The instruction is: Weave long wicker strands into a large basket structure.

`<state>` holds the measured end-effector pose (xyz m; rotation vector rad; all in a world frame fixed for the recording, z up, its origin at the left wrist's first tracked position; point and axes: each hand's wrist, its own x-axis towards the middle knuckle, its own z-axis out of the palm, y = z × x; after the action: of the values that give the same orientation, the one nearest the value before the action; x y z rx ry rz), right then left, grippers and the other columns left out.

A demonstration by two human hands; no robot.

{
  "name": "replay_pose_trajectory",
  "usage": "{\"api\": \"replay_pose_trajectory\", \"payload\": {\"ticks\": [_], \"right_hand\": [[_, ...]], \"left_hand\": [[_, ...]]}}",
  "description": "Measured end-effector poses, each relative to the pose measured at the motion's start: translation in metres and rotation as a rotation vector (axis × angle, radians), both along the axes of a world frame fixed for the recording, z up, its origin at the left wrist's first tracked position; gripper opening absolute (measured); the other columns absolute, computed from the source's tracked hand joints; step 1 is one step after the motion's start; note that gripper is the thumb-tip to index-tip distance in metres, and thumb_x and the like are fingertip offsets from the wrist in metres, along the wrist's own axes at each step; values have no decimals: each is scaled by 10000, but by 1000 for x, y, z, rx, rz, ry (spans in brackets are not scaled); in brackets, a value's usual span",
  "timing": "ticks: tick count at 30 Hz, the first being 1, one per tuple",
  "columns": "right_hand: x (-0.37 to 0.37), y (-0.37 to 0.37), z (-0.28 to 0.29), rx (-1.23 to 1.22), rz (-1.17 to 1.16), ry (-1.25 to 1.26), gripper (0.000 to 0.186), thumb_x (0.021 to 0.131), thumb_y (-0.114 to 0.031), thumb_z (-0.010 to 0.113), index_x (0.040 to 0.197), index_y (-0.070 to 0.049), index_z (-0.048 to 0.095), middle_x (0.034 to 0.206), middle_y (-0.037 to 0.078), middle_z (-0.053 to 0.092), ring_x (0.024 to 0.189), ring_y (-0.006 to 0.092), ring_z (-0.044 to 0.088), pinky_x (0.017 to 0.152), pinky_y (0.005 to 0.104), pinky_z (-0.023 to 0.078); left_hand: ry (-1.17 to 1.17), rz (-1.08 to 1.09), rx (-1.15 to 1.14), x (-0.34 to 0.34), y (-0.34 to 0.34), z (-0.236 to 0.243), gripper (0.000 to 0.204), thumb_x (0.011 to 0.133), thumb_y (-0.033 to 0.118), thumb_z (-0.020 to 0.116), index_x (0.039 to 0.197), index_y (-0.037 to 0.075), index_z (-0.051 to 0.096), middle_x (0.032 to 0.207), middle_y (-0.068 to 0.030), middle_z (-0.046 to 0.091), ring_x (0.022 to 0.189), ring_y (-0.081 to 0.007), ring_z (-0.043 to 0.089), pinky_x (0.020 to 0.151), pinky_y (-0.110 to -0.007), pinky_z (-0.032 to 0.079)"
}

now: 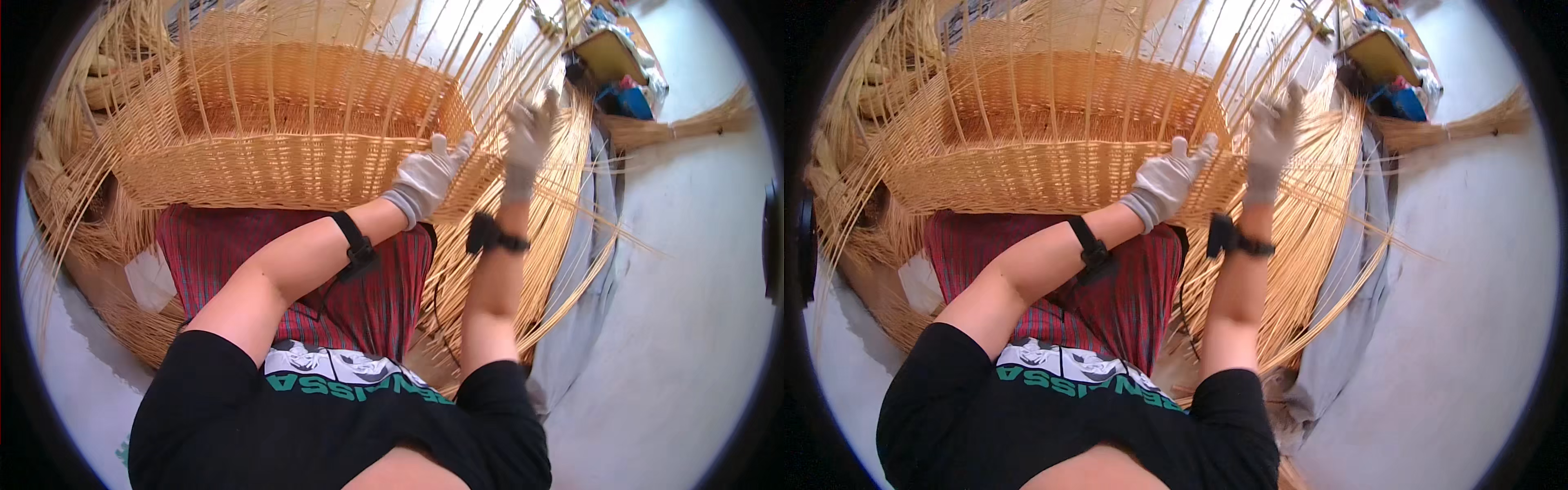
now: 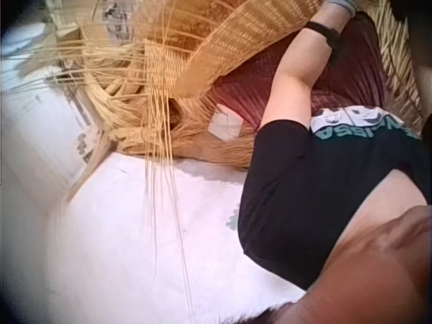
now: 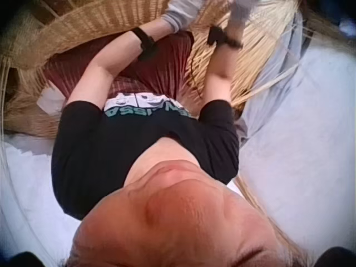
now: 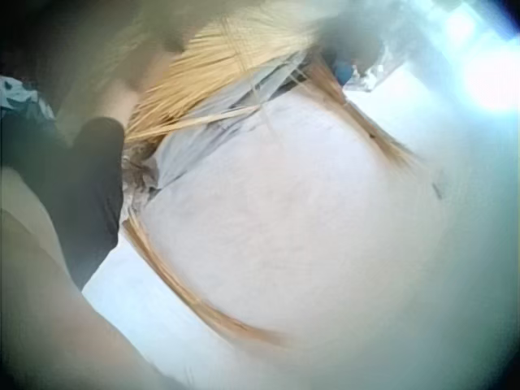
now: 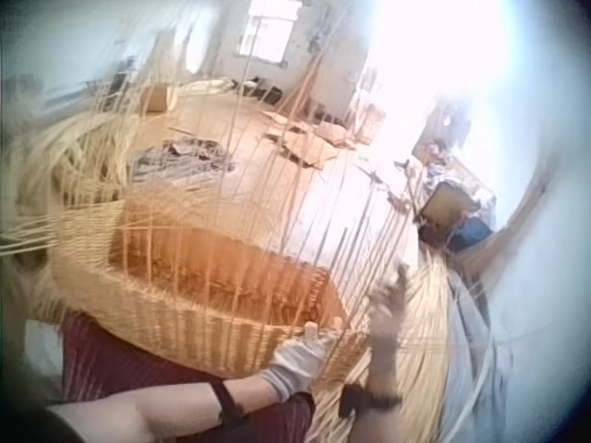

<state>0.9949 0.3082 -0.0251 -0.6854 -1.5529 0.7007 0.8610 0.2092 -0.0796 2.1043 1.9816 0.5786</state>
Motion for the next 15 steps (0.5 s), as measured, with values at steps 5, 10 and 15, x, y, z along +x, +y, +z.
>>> {"api": "replay_pose_trajectory", "payload": {"ticks": [5,10,15], "right_hand": [[39,-86,-34,-495,-489,-42,391,998,-14,580,1383,-62,528,1168,154,642,876,140,651,714,265,592],[23,-67,-108,99,-273,-728,926,830,-239,794,1585,-61,288,1508,280,462,1312,342,537,898,422,548],[0,-48,-93,-210,-571,-507,763,848,-138,680,1531,-25,360,1328,218,599,1090,291,649,864,401,559]], "left_hand": [[-13,-141,-154,-8,20,6,656,928,16,544,1529,224,386,1207,-232,549,832,-264,744,644,-393,604],[-533,-377,281,-86,-29,-22,586,886,44,697,1436,160,530,1368,-191,528,951,-214,705,824,-317,584],[-1327,183,195,-270,-162,-60,333,881,21,731,1205,70,670,1012,-41,668,871,-126,633,765,-282,555]]}}
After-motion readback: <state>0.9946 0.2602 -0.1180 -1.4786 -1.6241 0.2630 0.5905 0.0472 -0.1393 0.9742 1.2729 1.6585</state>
